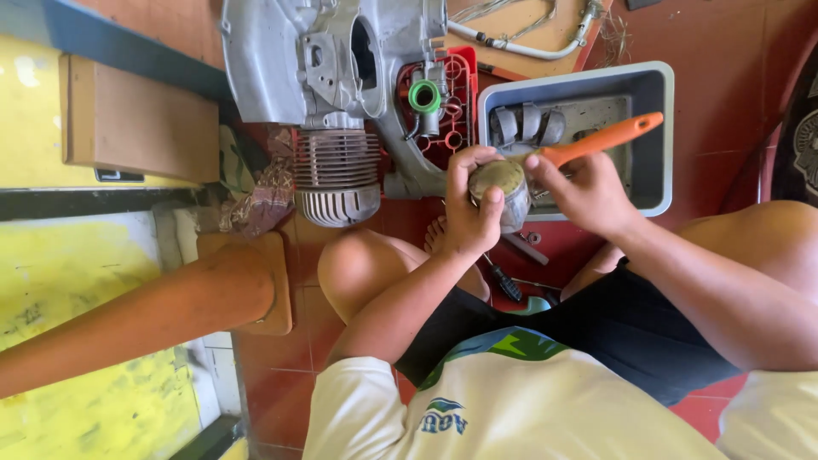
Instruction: Cleaning a motorcycle piston and its rings using a brush and cleaning solution
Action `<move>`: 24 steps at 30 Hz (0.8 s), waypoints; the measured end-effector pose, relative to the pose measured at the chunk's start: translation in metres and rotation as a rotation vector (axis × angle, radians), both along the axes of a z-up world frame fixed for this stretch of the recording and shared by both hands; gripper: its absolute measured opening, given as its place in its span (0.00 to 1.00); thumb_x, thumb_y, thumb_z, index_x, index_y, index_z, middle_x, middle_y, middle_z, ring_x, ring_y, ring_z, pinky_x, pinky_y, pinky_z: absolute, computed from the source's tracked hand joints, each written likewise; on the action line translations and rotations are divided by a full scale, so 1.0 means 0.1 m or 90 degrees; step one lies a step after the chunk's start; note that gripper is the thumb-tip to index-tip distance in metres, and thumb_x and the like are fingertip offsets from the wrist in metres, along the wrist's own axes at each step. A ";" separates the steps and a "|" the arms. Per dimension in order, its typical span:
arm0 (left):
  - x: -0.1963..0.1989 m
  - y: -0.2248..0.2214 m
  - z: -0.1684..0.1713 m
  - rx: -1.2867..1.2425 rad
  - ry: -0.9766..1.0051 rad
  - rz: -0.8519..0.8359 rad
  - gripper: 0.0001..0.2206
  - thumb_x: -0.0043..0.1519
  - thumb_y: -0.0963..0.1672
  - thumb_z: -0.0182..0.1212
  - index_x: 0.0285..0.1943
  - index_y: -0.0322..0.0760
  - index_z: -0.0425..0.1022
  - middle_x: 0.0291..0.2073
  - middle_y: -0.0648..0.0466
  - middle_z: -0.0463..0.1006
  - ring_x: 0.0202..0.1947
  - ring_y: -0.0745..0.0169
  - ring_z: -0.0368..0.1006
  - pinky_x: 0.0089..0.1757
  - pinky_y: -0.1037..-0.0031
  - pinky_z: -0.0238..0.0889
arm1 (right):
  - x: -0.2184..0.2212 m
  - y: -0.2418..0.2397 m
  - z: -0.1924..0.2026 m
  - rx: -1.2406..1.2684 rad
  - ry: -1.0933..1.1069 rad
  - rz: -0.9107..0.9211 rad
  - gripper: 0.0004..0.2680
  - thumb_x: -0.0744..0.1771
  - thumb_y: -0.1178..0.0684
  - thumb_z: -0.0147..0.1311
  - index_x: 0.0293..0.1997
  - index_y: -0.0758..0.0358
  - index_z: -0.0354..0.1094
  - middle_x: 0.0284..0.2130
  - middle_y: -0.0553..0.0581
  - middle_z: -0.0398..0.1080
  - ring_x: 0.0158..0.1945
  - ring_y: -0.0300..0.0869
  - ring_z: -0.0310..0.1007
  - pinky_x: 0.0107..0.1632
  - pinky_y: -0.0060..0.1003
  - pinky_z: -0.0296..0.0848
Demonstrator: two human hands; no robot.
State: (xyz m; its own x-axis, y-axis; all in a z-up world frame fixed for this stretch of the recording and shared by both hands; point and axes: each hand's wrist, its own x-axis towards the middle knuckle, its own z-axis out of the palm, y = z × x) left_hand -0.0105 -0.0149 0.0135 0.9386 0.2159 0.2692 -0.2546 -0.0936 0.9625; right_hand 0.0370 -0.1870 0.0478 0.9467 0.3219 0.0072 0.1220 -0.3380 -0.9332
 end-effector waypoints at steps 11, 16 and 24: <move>0.05 0.18 -0.16 -0.176 0.138 -0.083 0.37 0.61 0.66 0.50 0.68 0.43 0.56 0.45 0.49 0.76 0.41 0.57 0.80 0.38 0.69 0.79 | -0.01 -0.34 0.09 0.174 0.077 0.115 0.15 0.74 0.49 0.45 0.26 0.55 0.53 0.23 0.44 0.49 0.28 0.32 0.45 0.33 0.30 0.46; -0.01 0.10 -0.07 -0.092 0.167 -0.139 0.44 0.59 0.68 0.53 0.74 0.43 0.52 0.47 0.43 0.73 0.46 0.54 0.72 0.47 0.61 0.71 | 0.24 -0.31 -0.02 0.046 -0.169 0.109 0.12 0.73 0.58 0.60 0.29 0.65 0.66 0.20 0.59 0.63 0.24 0.49 0.62 0.34 0.38 0.63; 0.03 0.11 0.01 -0.036 0.147 -0.084 0.40 0.62 0.66 0.51 0.75 0.46 0.52 0.51 0.41 0.74 0.50 0.50 0.74 0.52 0.55 0.70 | 0.06 -0.21 0.15 0.047 -0.026 0.091 0.04 0.71 0.58 0.57 0.45 0.70 0.73 0.36 0.70 0.73 0.38 0.55 0.71 0.48 0.52 0.68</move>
